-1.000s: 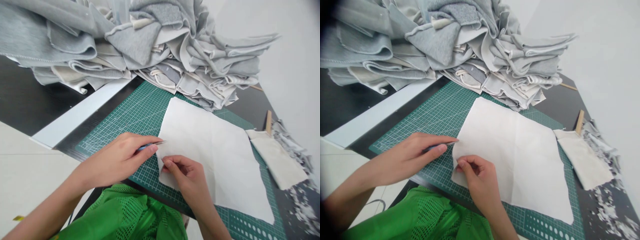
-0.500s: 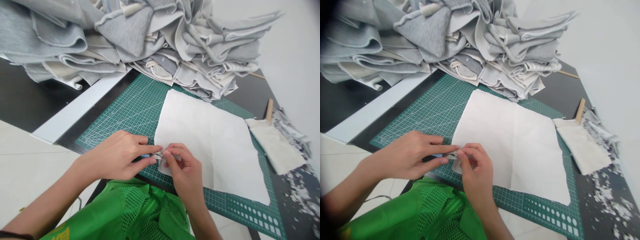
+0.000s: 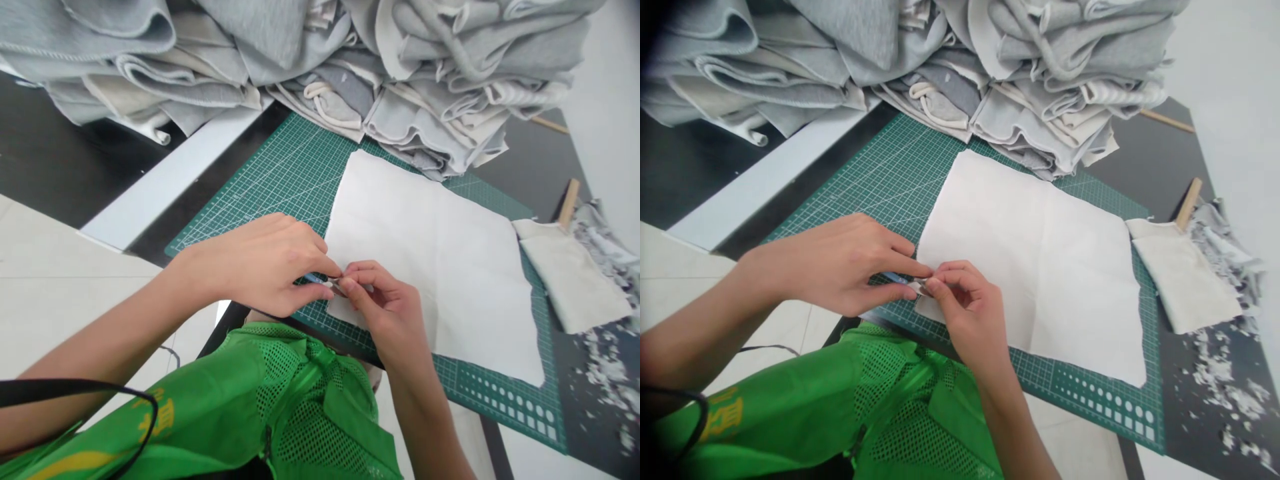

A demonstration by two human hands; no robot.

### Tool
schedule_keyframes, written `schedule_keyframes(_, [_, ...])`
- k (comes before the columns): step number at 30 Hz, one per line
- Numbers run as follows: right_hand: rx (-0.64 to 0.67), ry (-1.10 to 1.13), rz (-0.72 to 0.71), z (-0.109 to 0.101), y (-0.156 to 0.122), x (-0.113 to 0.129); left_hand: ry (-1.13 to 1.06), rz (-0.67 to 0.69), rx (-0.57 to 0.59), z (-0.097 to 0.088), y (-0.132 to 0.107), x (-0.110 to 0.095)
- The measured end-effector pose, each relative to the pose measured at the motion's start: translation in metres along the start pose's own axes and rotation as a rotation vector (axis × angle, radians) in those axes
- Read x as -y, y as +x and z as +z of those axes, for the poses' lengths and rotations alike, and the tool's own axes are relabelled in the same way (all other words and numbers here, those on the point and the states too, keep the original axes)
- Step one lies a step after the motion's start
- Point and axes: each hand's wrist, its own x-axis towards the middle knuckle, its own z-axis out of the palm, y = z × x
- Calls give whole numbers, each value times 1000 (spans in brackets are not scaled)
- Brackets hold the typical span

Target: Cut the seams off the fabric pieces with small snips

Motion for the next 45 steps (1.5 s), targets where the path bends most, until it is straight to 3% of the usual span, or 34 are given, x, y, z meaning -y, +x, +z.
schedule_keyframes(16, [9,76,-35,-3,-1,-2,-258,19,61,1,13,5])
schedule_keyframes(34, [-9,37,-68,-3,-2,1,-298,49,77,7,20,10])
schedule_keyframes(40, [-5,102,-61,-6,-2,-1,-224,-35,91,6,16,11])
schedule_keyframes(45, [-23,162,-53,-8,-2,-7,-346,-73,71,-7,5,15])
